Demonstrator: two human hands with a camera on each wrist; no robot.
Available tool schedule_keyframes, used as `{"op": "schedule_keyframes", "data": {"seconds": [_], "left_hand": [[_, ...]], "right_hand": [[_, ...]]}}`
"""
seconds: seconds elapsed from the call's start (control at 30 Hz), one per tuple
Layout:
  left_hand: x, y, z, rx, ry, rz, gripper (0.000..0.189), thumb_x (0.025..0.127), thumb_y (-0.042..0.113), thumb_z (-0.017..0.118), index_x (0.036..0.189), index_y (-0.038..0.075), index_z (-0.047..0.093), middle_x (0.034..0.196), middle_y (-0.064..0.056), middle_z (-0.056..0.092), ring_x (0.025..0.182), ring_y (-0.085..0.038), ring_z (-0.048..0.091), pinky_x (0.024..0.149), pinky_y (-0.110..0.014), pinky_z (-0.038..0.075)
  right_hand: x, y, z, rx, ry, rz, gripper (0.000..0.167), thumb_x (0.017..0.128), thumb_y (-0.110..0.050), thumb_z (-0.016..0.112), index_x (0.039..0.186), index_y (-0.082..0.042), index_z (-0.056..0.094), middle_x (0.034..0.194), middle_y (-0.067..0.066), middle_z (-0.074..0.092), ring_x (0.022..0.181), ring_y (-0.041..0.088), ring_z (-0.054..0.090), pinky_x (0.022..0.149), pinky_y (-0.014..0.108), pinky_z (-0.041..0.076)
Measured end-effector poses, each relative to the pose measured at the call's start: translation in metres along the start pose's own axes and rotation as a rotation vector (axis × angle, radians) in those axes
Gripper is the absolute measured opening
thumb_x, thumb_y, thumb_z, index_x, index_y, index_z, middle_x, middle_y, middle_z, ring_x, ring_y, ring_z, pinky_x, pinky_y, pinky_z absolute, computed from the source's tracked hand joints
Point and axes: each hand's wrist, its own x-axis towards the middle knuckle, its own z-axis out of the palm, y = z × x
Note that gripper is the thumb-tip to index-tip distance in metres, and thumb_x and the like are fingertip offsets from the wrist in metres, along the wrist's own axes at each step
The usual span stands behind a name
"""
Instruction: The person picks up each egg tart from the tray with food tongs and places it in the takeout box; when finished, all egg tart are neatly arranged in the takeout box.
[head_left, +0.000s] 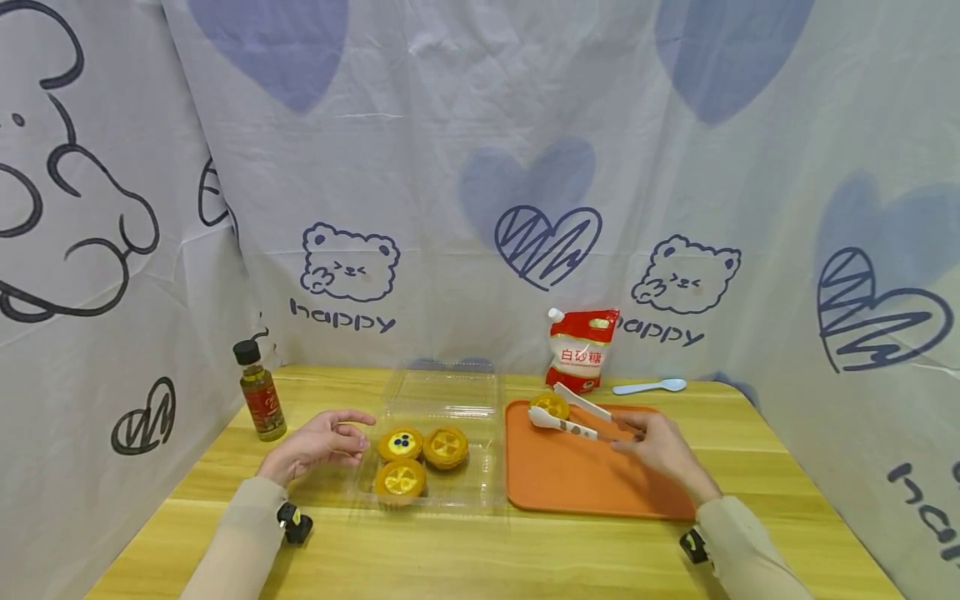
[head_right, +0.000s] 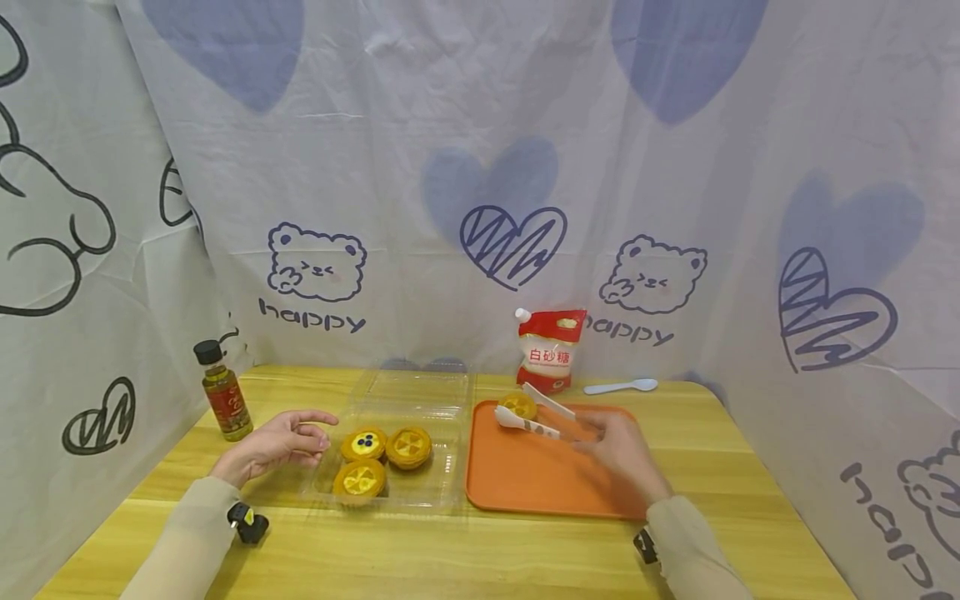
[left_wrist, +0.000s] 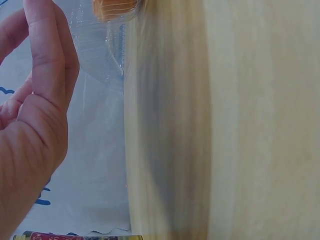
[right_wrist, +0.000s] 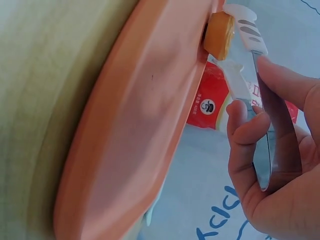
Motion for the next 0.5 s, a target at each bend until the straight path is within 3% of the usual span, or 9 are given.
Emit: {"op": "schedule_keyframes", "data": {"seconds": [0.5], "left_hand": [[-0.0008, 0.0007, 0.0001, -0.002, 0.0, -0.001, 0.061, 0.092, 0.001, 0.063, 0.142, -0.012, 0.03, 0.094, -0.01, 0.068, 0.077, -0.017, 0.067, 0.071, -0.029, 0.061]], "right_hand": [[0.0055, 0.0045, 0.0063, -0.064, 0.015, -0.022, 0.046, 0.085, -0.023, 0.077, 0.127, -0.008, 0.066, 0.12, 0.016, 0.069, 0.1, 0.028, 0.067, 0.084, 0.045, 0.056]]}}
